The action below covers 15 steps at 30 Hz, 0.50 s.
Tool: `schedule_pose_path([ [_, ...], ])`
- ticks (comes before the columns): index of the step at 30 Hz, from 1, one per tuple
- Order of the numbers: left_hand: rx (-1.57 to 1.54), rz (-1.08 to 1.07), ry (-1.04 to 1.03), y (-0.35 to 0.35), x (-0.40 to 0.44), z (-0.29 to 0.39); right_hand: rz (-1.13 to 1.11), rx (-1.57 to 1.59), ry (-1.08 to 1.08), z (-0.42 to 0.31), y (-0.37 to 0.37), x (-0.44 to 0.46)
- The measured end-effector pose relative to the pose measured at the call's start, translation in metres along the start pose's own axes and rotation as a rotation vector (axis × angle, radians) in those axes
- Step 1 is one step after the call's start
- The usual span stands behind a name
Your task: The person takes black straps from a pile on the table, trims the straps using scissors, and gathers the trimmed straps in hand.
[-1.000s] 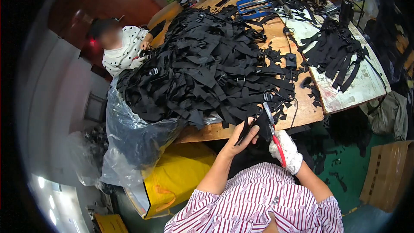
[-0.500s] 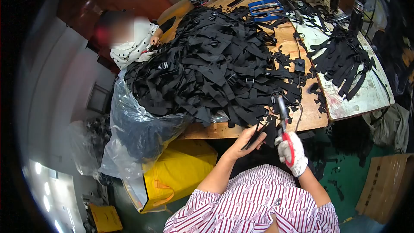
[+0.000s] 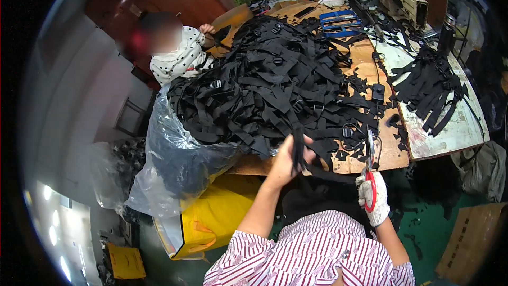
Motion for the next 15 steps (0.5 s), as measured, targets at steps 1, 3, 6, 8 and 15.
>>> schedule_pose_path([
  [1, -0.084, 0.018, -0.040, 0.004, 0.004, 0.021, 0.003, -0.023, 0.012, -0.002, 0.001, -0.001],
  [3, 0.075, 0.065, -0.449, 0.013, 0.016, 0.080, 0.034, -0.058, 0.033, -0.005, 0.003, -0.003],
  [6, 0.103, 0.279, -0.548, 0.063, 0.056, 0.125, 0.009, -0.066, 0.034, -0.005, 0.006, -0.003],
  [8, 0.099, 0.387, -0.530, 0.106, 0.099, 0.127, -0.002, -0.078, 0.035, 0.000, 0.010, -0.001],
  [15, 0.279, 0.580, -0.016, 0.162, 0.198, 0.091, 0.080, -0.203, 0.067, -0.011, 0.005, -0.010],
])
Point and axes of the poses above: each hand's wrist, its own x-axis towards the middle knuckle, its own y-axis out of the back of the hand, z = x × y, the point moved 6 cm from there along x, towards the middle knuckle, and after that the axes turned 1 degree about z, right-handed, at the moved point
